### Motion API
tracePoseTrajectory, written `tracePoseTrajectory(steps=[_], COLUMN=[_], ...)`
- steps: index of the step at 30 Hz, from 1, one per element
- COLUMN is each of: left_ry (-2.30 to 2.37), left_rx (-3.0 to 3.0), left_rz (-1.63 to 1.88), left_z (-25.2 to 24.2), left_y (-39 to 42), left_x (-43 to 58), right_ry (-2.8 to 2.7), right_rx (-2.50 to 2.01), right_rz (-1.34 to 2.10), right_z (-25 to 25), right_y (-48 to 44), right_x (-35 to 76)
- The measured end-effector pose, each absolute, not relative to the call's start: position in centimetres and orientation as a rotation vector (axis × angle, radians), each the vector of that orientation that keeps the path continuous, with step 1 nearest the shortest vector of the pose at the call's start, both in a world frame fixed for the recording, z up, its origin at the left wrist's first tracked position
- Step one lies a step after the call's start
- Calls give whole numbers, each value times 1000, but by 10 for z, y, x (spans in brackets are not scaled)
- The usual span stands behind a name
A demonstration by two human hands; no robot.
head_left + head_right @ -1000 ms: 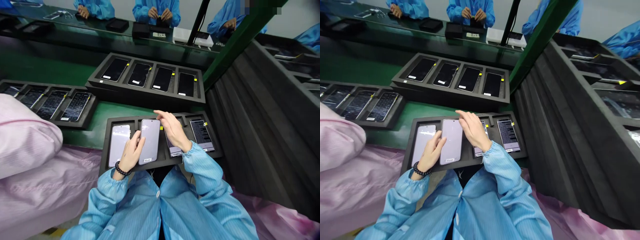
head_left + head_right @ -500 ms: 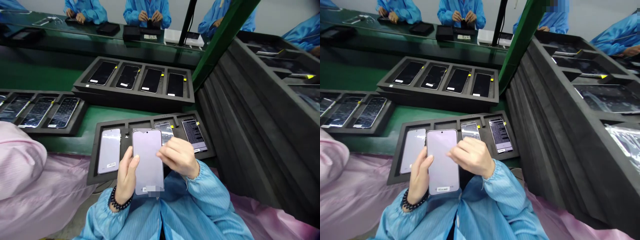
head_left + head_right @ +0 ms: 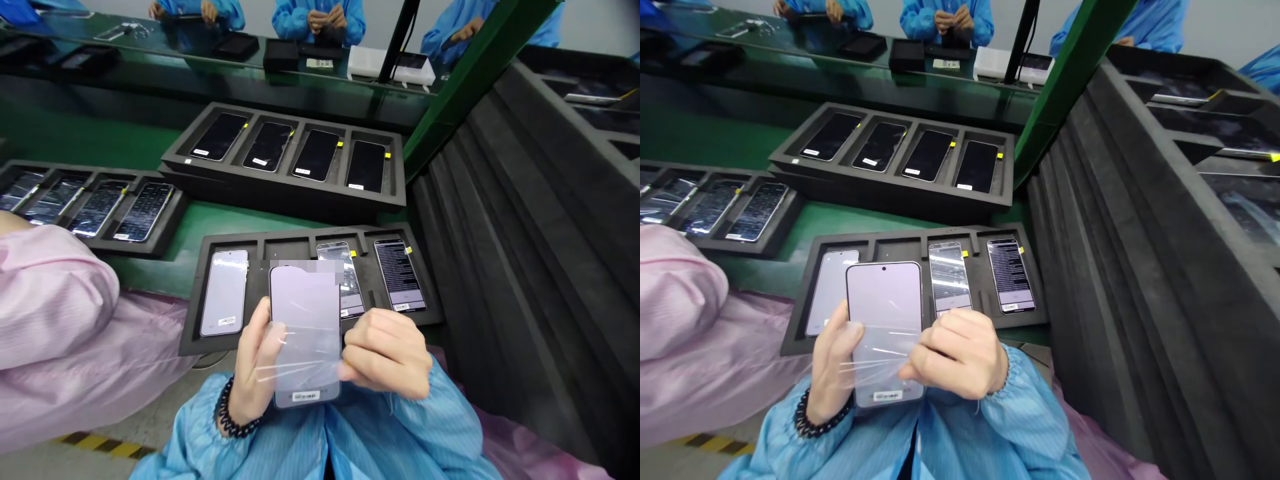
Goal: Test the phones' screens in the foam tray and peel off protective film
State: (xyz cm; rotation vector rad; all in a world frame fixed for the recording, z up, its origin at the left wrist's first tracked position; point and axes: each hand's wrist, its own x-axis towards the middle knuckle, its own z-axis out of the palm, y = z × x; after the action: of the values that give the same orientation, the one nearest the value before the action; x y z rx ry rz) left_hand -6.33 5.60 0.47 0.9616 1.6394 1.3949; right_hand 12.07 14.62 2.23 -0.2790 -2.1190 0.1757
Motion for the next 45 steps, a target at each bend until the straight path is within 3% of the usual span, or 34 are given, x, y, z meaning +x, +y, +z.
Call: tracePoseTrajectory(steps=[10, 15, 20, 36, 45], left_ry=[1529, 1621, 1652, 1498, 1776], left_rx=[844, 824, 806, 898, 703], left_rz=[1426, 1393, 1369, 1362, 1396], left_z=[38, 28, 15, 20, 4], left_y=[52, 42, 33, 37, 21], left_x=[-51, -53, -55, -58, -53], right_ry=[-2130, -2054, -2325, -2280, -2194], right_rx=[-238, -345, -444, -408, -255], right_rz=[77, 36, 42, 69, 108], right_z=[11, 36, 57, 59, 53], right_y=[134, 131, 129, 128, 125], right_x=[120, 112, 107, 107, 101])
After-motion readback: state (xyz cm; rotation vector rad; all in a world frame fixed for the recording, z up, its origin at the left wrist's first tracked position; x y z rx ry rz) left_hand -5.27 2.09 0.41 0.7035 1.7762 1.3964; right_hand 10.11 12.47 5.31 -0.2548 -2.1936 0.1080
